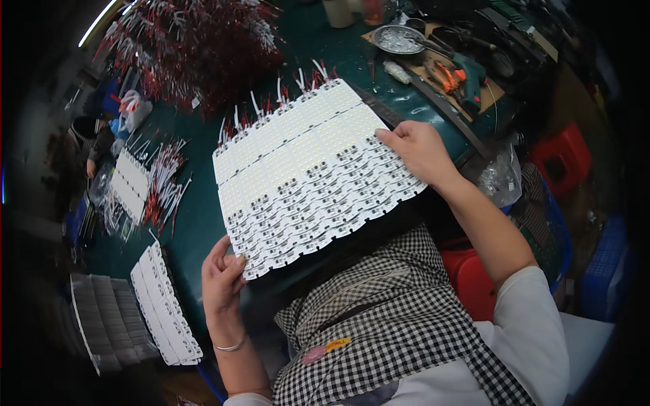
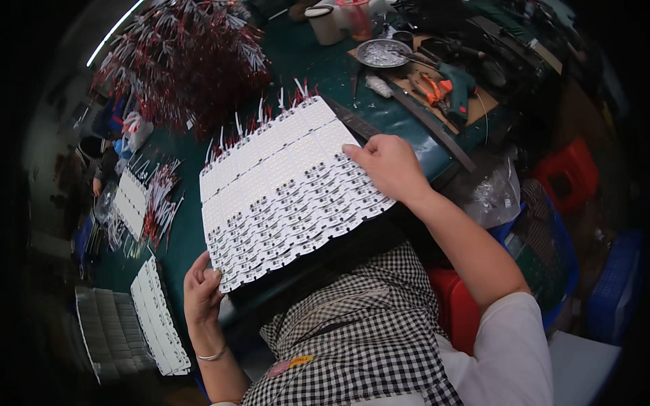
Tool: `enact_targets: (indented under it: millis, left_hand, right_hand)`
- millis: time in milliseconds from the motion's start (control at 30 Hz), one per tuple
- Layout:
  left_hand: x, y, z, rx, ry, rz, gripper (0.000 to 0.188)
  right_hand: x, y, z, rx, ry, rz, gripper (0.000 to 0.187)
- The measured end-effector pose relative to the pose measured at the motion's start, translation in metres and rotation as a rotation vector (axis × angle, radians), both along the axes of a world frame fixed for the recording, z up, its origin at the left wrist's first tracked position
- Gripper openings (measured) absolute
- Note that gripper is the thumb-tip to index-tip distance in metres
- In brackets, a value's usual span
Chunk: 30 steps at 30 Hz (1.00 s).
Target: The person solders electrical wires onto an LED panel with a soldering iron, attaching the wires to electronic components on the panel.
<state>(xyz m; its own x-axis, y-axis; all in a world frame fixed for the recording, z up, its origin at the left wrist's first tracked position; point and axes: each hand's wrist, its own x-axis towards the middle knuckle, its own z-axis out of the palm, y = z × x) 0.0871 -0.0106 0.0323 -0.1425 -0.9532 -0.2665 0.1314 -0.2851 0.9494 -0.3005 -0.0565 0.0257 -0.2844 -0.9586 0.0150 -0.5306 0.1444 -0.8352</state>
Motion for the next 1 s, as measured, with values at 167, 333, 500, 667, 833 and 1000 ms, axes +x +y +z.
enact_targets:
  millis: [167,333,500,667,833,1000]
  left_hand:
    - [-0.007,-0.014,0.004,-0.126,-0.162,-0.056,0.064]
    - [-0.007,-0.015,-0.014,-0.058,-0.271,-0.058,0.061]
    - [-0.006,-0.017,-0.018,-0.108,-0.447,-0.033,0.057]
    - [-0.004,-0.016,-0.015,-0.104,-0.531,-0.077,0.056]
    - [-0.014,-0.008,-0.007,-0.107,-0.686,-0.056,0.058]
    - [-0.012,0.0,0.002,0.011,-0.615,-0.069,0.062]
  right_hand:
    - [0.0,-0.009,-0.014,-0.153,-0.05,-0.023,0.044]
    - [0.009,-0.008,-0.013,-0.109,0.188,0.012,0.046]
    - [0.009,-0.01,-0.025,-0.289,0.428,0.051,0.045]
    - [0.013,-0.003,-0.019,-0.303,0.606,0.057,0.043]
    - [0.014,0.001,-0.007,-0.21,0.758,0.04,0.046]
    - [-0.01,0.007,-0.004,-0.095,0.391,-0.001,0.043]
